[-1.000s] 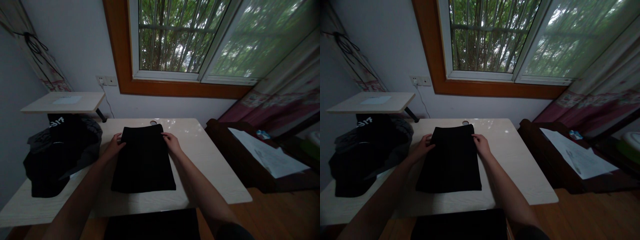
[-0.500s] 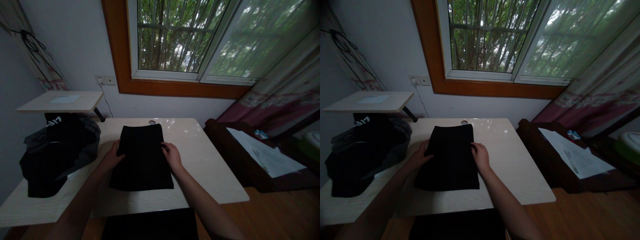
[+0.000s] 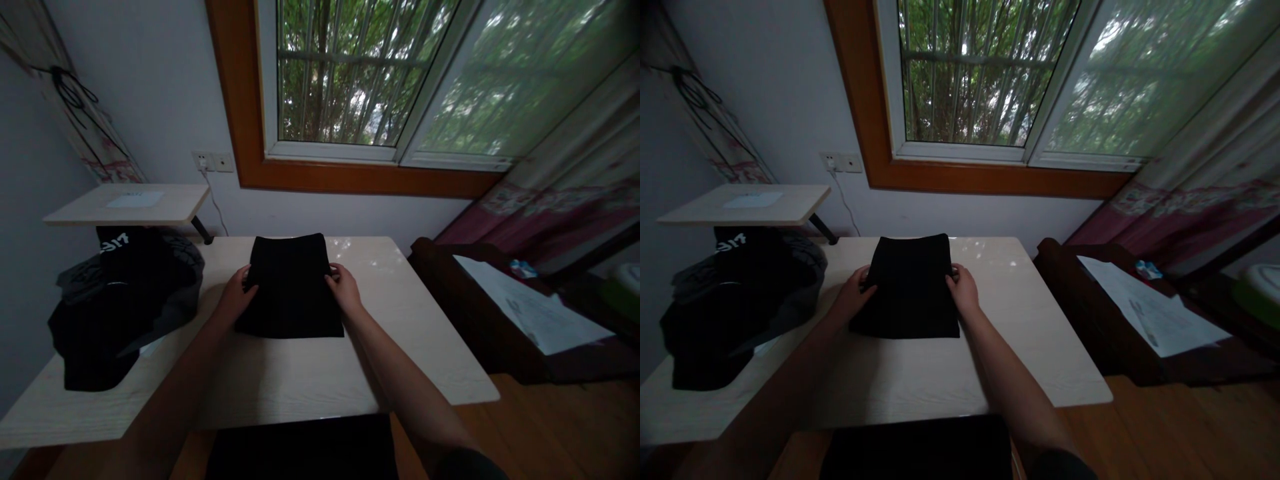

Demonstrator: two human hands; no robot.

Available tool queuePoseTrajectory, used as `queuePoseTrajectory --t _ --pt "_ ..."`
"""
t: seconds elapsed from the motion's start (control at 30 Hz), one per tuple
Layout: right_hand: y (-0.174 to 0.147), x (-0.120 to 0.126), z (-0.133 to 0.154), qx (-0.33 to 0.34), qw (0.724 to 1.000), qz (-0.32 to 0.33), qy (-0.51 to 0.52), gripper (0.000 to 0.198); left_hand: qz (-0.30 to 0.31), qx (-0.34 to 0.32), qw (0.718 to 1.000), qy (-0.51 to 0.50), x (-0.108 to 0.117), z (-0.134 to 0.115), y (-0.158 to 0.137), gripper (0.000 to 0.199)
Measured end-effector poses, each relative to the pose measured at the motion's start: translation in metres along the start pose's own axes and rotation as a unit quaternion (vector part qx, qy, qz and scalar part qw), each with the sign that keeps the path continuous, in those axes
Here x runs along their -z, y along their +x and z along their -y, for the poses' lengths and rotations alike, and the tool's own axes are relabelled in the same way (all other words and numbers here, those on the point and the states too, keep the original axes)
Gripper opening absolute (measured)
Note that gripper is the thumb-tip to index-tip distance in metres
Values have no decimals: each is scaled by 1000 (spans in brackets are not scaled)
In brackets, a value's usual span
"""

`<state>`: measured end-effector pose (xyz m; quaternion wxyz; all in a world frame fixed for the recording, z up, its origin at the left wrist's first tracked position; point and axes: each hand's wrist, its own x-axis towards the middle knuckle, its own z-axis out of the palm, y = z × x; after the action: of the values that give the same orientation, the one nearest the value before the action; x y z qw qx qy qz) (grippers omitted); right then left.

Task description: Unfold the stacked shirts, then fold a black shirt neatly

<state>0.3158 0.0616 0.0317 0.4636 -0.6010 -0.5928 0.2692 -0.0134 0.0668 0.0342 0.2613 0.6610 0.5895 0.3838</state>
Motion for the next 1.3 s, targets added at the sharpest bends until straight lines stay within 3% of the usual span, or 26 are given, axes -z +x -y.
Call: queuePoseTrajectory --t 0.17,0.3,0.4,0.6,0.8,0.93,1.13,1.3 --pt "-40 16 -11 -30 999 33 21 51 37 -22 999 11 15 14 -47 61" --pt "-76 35 -1 -46 987 144 50 59 53 -13 998 12 27 16 -79 67" --pt "-94 47 9 -41 981 188 32 50 49 -10 999 8 30 17 -89 71" --pt "-107 51 5 -99 971 163 143 35 8 34 999 0 29 12 -92 73" --pt "-110 54 4 -116 963 139 200 35 42 83 995 -37 27 0 -105 76" --pt "-108 61 5 -76 975 123 166 28 66 53 994 -64 30 -7 -113 74" --pt "-109 62 1 -47 984 123 121 24 74 -38 996 34 29 -22 -116 64" --pt "-110 62 1 -37 986 132 98 25 104 -7 994 13 24 -24 -114 83"
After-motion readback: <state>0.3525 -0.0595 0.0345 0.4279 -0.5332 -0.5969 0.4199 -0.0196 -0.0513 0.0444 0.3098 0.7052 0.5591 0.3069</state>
